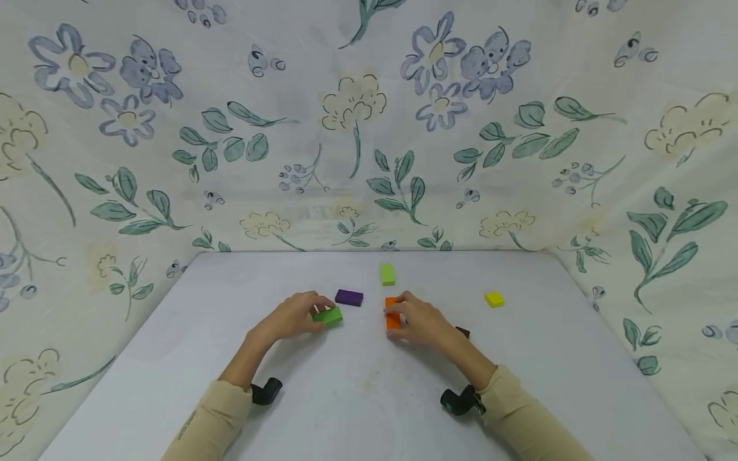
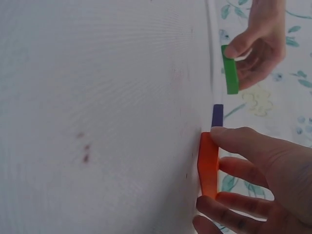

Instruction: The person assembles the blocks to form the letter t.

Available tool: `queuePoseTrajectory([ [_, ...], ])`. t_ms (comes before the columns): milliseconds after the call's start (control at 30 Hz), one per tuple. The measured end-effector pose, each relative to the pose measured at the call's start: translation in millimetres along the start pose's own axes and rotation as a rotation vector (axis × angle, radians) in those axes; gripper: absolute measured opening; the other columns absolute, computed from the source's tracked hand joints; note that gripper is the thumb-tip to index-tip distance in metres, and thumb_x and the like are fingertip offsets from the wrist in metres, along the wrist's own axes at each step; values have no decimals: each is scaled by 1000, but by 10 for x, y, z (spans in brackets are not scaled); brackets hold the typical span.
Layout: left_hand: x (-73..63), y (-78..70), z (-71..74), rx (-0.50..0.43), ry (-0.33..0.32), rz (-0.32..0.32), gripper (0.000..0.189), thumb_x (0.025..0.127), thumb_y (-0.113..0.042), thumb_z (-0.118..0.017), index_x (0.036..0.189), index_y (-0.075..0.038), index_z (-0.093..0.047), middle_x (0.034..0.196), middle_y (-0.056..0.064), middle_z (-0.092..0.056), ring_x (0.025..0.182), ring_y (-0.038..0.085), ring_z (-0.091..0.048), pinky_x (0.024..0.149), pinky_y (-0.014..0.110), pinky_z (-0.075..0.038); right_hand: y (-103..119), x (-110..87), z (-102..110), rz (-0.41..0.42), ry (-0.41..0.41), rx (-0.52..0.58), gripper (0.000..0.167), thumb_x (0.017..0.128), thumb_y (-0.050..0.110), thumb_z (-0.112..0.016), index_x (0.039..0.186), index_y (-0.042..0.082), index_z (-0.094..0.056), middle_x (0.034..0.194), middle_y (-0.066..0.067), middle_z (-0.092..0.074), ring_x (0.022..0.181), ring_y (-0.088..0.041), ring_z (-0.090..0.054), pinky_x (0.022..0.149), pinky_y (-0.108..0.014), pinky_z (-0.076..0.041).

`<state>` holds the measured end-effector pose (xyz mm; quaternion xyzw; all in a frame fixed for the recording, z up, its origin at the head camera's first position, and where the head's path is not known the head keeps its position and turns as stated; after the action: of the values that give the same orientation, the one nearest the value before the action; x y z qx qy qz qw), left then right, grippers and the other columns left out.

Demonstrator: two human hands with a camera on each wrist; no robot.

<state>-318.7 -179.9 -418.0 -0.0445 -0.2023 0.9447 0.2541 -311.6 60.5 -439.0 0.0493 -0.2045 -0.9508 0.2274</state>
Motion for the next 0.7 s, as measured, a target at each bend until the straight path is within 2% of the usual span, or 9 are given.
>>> queuePoseTrajectory([
  [200,85,-44,11,-14,-21,-68,39,82,-10,-74,121,-9,-68,100,3,-67,94,18,-63,78,32,-52,11,2,10,-4,-2,-22,47,82,36,-79,125,19,-69,133,-10,-55,88,-17,-57,79,-35,-54],
  [433,223,-99,22,-11,-42,-102,39,82,-10,-72,121,-7,-69,100,3,-67,94,19,-63,78,30,-52,6,6,-2,-14,3,-10,47,83,37,-78,126,20,-68,134,-10,-54,86,-16,-56,78,-33,-54],
  [700,418,-104,28,-39,-48,-130,40,84,-11,-72,123,-10,-69,102,3,-66,95,16,-62,79,29,-53,1,13,-6,-8,2,-19,47,83,38,-78,125,21,-68,134,-9,-54,85,-15,-57,79,-33,-55],
])
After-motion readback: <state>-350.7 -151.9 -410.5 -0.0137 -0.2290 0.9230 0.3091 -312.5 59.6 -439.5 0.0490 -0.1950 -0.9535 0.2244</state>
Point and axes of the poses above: each hand's wrist, its own x-axis towards the middle knuckle, its own z-axis out of the back of the hand, y = z × x, the point moved 6 cm from there along x, towards the middle knuckle
